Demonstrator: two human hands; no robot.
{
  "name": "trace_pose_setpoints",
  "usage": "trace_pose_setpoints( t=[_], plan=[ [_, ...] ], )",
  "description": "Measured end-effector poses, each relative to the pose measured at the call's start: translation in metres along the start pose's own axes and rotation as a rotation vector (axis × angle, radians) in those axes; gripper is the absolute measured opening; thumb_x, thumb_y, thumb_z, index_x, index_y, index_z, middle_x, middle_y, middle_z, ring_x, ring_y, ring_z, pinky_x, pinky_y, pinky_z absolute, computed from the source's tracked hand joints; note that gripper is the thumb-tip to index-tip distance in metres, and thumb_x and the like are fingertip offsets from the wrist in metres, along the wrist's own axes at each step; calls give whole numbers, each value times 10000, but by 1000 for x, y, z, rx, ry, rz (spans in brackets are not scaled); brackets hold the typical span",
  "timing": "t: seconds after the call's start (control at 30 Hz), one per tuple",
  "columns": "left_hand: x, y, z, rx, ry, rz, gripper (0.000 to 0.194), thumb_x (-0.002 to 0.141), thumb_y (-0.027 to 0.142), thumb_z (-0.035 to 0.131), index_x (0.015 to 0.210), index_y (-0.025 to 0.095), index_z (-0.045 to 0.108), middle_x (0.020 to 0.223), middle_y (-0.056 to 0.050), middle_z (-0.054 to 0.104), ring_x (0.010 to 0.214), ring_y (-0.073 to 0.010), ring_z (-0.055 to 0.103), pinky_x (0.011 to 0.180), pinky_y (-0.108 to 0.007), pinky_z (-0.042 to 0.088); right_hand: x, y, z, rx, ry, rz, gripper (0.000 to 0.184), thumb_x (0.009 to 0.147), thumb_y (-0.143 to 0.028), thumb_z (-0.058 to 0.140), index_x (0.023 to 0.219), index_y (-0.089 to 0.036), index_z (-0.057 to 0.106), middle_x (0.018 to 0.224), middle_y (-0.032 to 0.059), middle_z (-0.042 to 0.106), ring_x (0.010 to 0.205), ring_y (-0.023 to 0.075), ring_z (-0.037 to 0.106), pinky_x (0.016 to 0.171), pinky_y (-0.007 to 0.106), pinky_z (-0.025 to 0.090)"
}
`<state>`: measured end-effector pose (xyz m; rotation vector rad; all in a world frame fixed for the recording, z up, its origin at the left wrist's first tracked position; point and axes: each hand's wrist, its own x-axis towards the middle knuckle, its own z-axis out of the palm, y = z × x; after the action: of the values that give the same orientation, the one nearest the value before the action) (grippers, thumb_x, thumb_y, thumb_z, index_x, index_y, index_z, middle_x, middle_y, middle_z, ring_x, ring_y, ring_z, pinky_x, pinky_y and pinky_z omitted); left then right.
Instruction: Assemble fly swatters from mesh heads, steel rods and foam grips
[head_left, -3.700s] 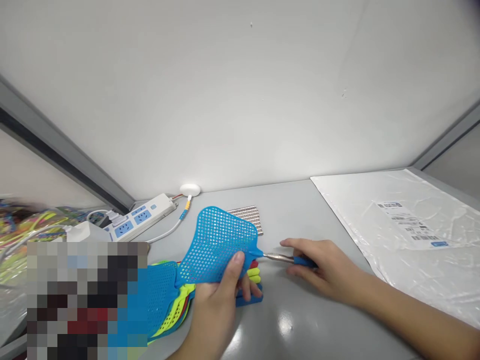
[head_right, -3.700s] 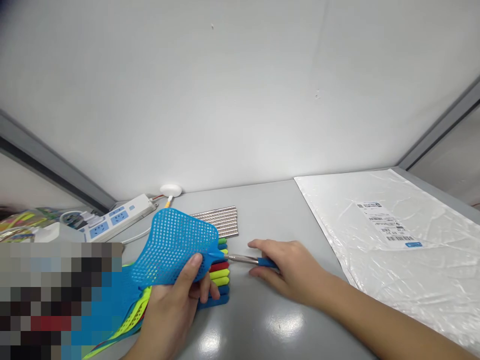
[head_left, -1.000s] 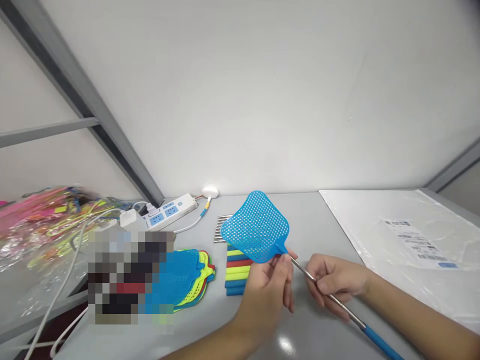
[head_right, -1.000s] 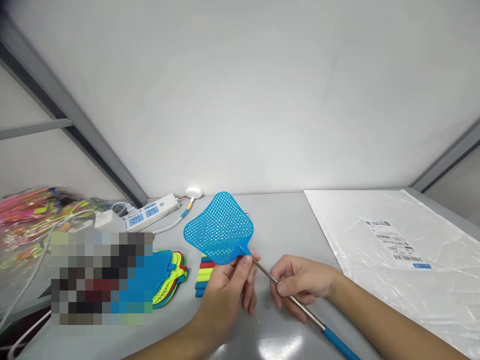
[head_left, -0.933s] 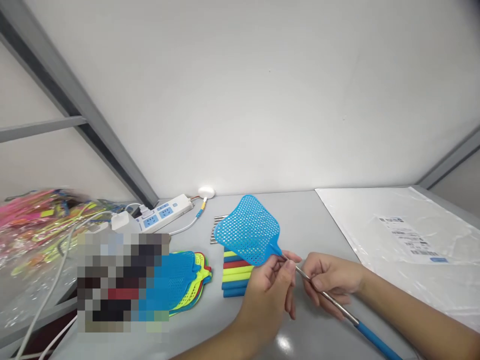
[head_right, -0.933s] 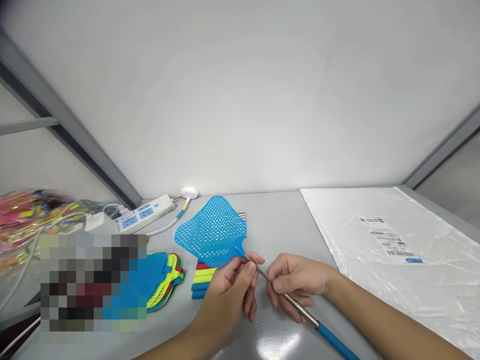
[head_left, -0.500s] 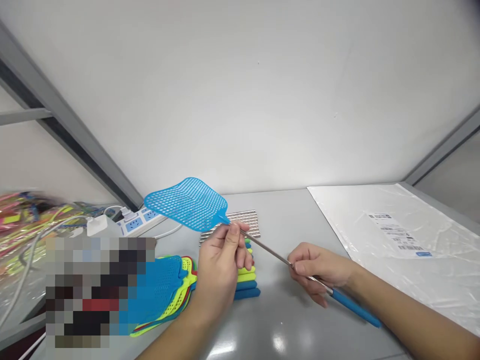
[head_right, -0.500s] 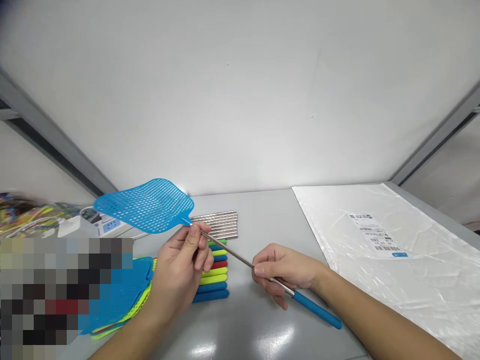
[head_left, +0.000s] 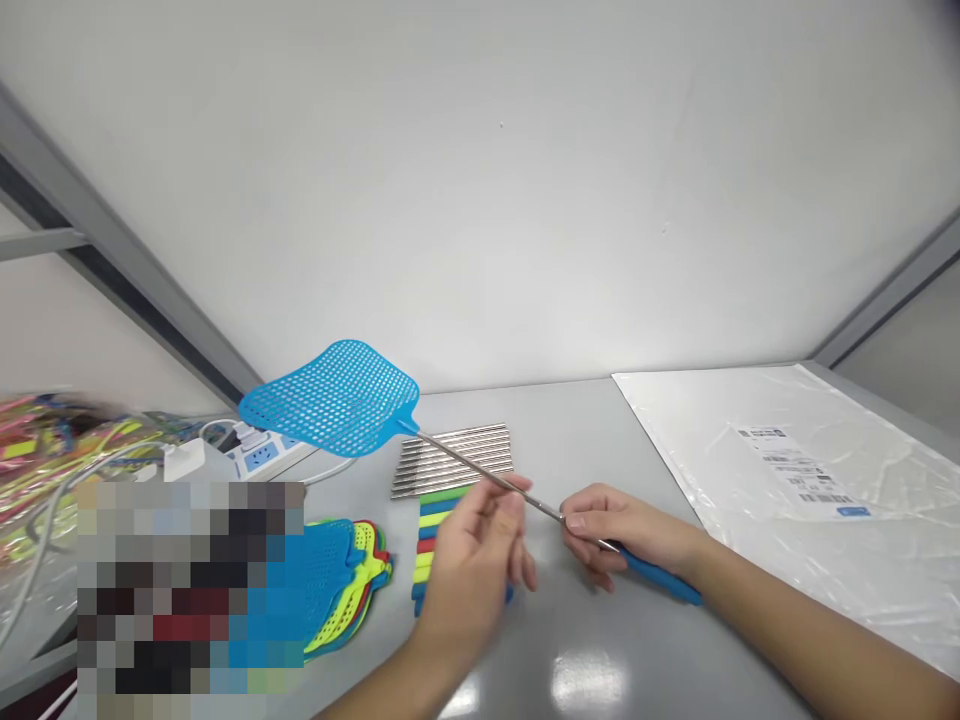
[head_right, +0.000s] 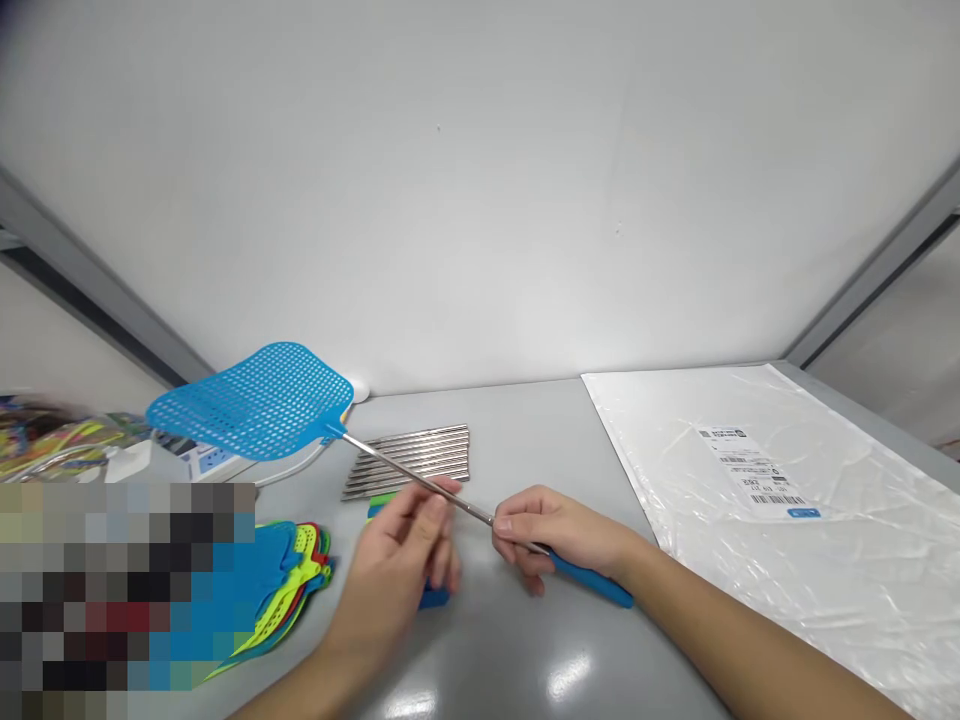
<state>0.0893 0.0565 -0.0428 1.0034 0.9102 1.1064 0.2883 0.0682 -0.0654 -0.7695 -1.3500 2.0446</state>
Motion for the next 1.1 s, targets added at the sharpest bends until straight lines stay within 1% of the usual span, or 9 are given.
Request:
trace_pose_setpoints(
  t=[0.1, 0.2, 0.27, 0.33, 0.43, 0.53, 0.8, 1.0, 1.1],
  plan=[
    [-5, -16, 5, 20, -101, -65, 313, 877, 462, 628, 950, 159, 645, 585, 70, 446, 396, -63, 431, 407, -220, 462, 1, -1, 4, -6, -28, 17, 340, 906, -413, 605, 697, -145, 586, 444, -79, 417, 399, 69, 359, 493, 245, 476],
    [-6, -15, 6, -1, -89, -28, 302, 877, 455, 631, 891, 154, 658, 650, 50, 483, 405, -45, 426, 414, -215, 472, 0, -3, 10, -1, -44, 25, 342, 902, -420, 614, 689, -159, 554, 469, -84, 406, 417, 69, 363, 511, 249, 479],
    [-3, -6, 4, -13, -59, 13, 301, 887, 453, 624, 871, 155, 662, 633, 53, 479, 391, -39, 419, 407, -205, 458, -3, -5, 12, 14, -43, 10, 342, 915, -413, 596, 683, -171, 528, 468, -88, 392, 423, 75, 378, 532, 259, 486],
    [1, 7, -1, -43, 17, 80, 303, 908, 456, 600, 861, 162, 658, 582, 65, 441, 381, -41, 421, 402, -193, 439, -6, -7, 10, 3, -44, 2, 352, 931, -407, 574, 672, -178, 508, 460, -88, 387, 424, 76, 378, 548, 265, 484],
    [9, 31, -12, -100, 181, 280, 282, 919, 437, 597, 854, 169, 655, 566, 69, 412, 398, -38, 421, 408, -174, 422, -10, -9, 4, -64, -58, 10, 367, 936, -416, 567, 665, -181, 490, 456, -82, 393, 437, 78, 379, 555, 261, 470],
    [14, 48, -22, -131, 233, 423, 257, 915, 403, 614, 836, 163, 662, 589, 63, 410, 406, -31, 397, 395, -165, 411, -11, -8, 2, -77, -94, 2, 362, 935, -431, 567, 683, -189, 474, 470, -78, 407, 448, 83, 384, 543, 259, 457],
    [16, 57, -25, -164, 256, 484, 238, 932, 361, 596, 823, 159, 658, 600, 55, 414, 405, -38, 386, 384, -171, 415, -8, -11, 6, -130, -96, -6, 354, 942, -456, 553, 718, -197, 465, 509, -78, 412, 487, 87, 379, 587, 269, 449],
    [19, 79, -36, -219, 333, 548, 232, 950, 297, 562, 799, 144, 649, 636, 39, 428, 404, -37, 371, 375, -171, 382, -12, -17, -1, -217, -119, 50, 370, 942, -497, 532, 733, -200, 458, 529, -71, 438, 497, 85, 351, 606, 271, 425],
    [22, 89, -44, -239, 362, 578, 225, 956, 261, 547, 788, 147, 643, 651, 34, 421, 414, -36, 357, 382, -170, 361, -19, -31, -7, -352, -103, 119, 377, 941, -518, 517, 745, -201, 456, 567, -64, 439, 525, 90, 327, 578, 254, 360]
  ],
)
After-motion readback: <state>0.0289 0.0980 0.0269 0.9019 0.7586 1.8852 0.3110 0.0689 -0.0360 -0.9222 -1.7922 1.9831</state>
